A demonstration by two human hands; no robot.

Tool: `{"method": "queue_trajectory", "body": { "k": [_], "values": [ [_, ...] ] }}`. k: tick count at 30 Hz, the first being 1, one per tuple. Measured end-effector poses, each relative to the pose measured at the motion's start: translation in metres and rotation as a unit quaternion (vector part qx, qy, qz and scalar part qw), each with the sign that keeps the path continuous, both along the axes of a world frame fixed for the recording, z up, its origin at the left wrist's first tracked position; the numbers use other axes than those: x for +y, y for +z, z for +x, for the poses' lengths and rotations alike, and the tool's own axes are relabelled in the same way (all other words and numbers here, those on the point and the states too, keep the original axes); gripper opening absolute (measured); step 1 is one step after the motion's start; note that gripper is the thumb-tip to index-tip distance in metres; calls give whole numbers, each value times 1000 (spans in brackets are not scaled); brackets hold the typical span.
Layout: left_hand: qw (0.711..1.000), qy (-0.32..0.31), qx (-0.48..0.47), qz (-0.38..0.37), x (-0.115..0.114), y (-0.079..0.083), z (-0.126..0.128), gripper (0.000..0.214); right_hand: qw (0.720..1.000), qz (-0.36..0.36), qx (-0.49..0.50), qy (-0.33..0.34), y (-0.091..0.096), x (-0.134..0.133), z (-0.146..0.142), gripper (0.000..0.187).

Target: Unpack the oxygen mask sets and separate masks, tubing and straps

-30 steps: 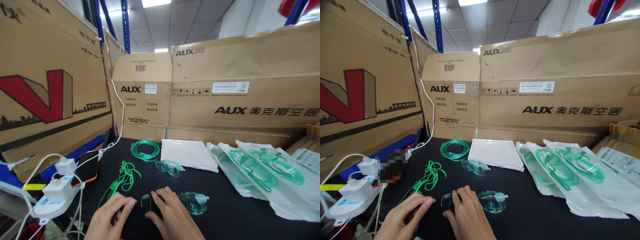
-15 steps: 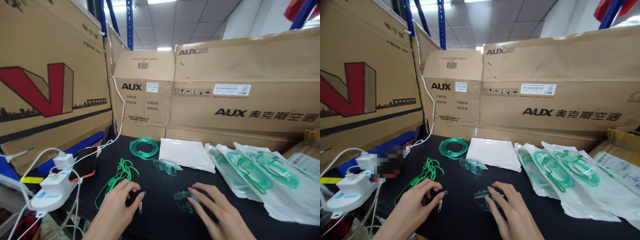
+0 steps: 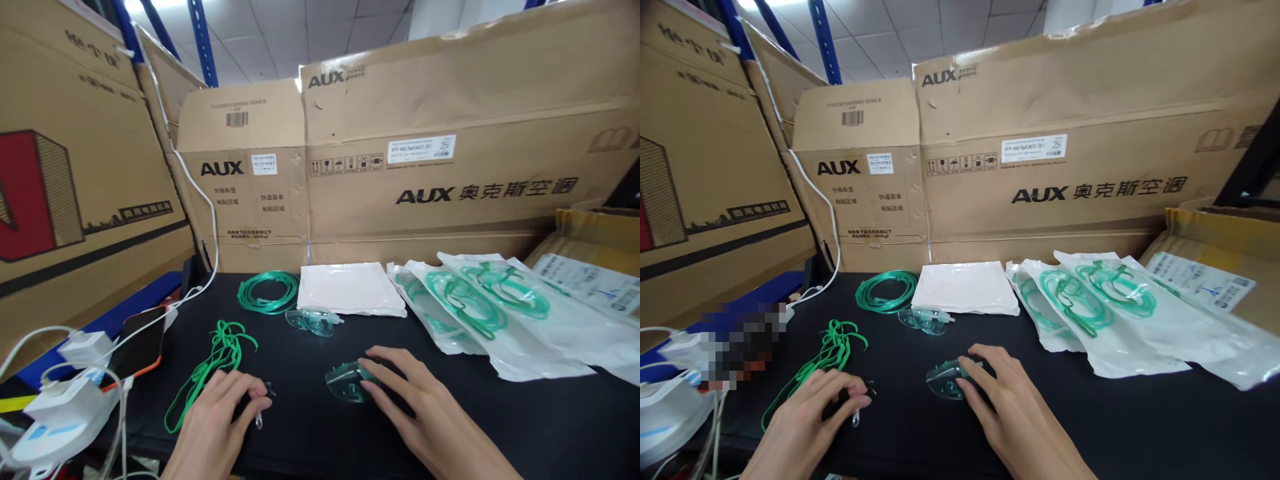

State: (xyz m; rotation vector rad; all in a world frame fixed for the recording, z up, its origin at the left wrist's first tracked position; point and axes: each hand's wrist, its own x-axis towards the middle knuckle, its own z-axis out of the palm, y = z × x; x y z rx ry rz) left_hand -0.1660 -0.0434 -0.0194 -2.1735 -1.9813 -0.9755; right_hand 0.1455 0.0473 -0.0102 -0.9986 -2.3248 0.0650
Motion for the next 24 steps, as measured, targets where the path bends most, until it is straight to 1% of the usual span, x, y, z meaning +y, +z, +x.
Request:
{"method": "queue_trajectory", "body": {
  "k": [4, 7, 10, 13, 16, 19, 21, 24],
  "values": [
    [999, -33, 16, 33, 4, 4, 5, 19, 1000, 0, 0, 5, 4, 0, -3, 31],
    [996, -84, 35, 2, 10, 11, 9, 19, 1000, 6, -8, 1, 6, 0, -5, 31],
    [987, -144, 40, -55, 13, 18, 10, 31, 1000, 17, -12, 8, 10, -1, -7, 31],
    [976, -194, 14, -99, 11, 20, 6, 48, 1000, 12, -14, 15, 12, -2, -6, 31],
    [975, -201, 0, -93, 5, 14, 3, 54, 1000, -1, -19, 15, 11, -2, -4, 32],
    [981, -181, 3, -71, -1, 8, 3, 63, 998, -50, -17, 26, 12, 1, -4, 37],
    [982, -175, 15, -66, -4, 6, 5, 68, 995, -95, 11, 33, 15, 7, -5, 38],
    [981, -184, 36, -53, -5, 7, 8, 73, 982, -174, 54, 53, 22, 21, -7, 31]
  ]
}}
